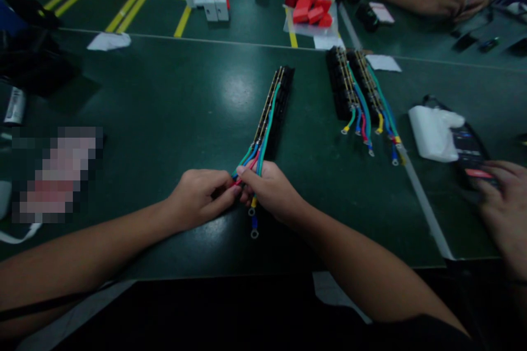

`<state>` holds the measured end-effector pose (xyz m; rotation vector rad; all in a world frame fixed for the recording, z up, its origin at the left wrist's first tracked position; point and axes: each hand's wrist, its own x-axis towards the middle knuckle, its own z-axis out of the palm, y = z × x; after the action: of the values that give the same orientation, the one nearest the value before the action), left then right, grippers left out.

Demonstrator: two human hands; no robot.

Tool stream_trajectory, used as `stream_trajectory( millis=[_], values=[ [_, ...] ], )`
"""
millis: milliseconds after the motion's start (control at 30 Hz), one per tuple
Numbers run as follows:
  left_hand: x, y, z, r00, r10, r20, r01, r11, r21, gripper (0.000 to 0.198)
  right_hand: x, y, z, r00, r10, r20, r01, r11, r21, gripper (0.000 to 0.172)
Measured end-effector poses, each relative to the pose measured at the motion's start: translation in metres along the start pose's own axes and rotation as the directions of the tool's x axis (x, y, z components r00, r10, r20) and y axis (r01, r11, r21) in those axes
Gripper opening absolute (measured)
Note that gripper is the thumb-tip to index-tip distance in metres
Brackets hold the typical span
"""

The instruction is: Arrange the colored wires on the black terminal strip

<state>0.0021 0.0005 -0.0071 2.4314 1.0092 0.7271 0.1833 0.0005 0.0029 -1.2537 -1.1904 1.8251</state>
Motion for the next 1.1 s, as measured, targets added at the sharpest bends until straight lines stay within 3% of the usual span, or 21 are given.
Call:
stream_trajectory(
  millis=[167,367,567,867,1100],
  values=[
    [-0.0034,0.0012,0.0004,0.993,0.000,-0.117,-0.003,1.000,-0.026,0.017,0.0017,0.0020,-0.0010,1.000,-0.019,-0.009,0.018,0.999,-0.038,0.028],
    [-0.0042,0.0007,-0.0001,0.994,0.083,-0.077,-0.076,0.994,0.082,0.023,0.0021,0.0034,-0.0031,0.999,-0.040,0.000,0.040,0.996,-0.079,0.029],
    [-0.0023,0.0018,-0.0015,0.996,0.075,-0.047,-0.070,0.993,0.090,0.027,0.0019,0.0032,-0.0037,0.999,-0.047,0.007,0.047,0.994,-0.095,0.031],
    [-0.0047,0.0034,0.0005,0.987,0.010,-0.162,-0.010,1.000,-0.001,0.015,0.0027,0.0054,-0.0040,0.999,-0.048,0.004,0.048,0.996,-0.075,0.030],
    [-0.0042,0.0051,0.0001,0.984,0.022,-0.177,-0.022,1.000,0.002,0.013,0.0021,0.0031,-0.0035,0.999,-0.051,-0.006,0.050,0.995,-0.091,0.030]
  ],
)
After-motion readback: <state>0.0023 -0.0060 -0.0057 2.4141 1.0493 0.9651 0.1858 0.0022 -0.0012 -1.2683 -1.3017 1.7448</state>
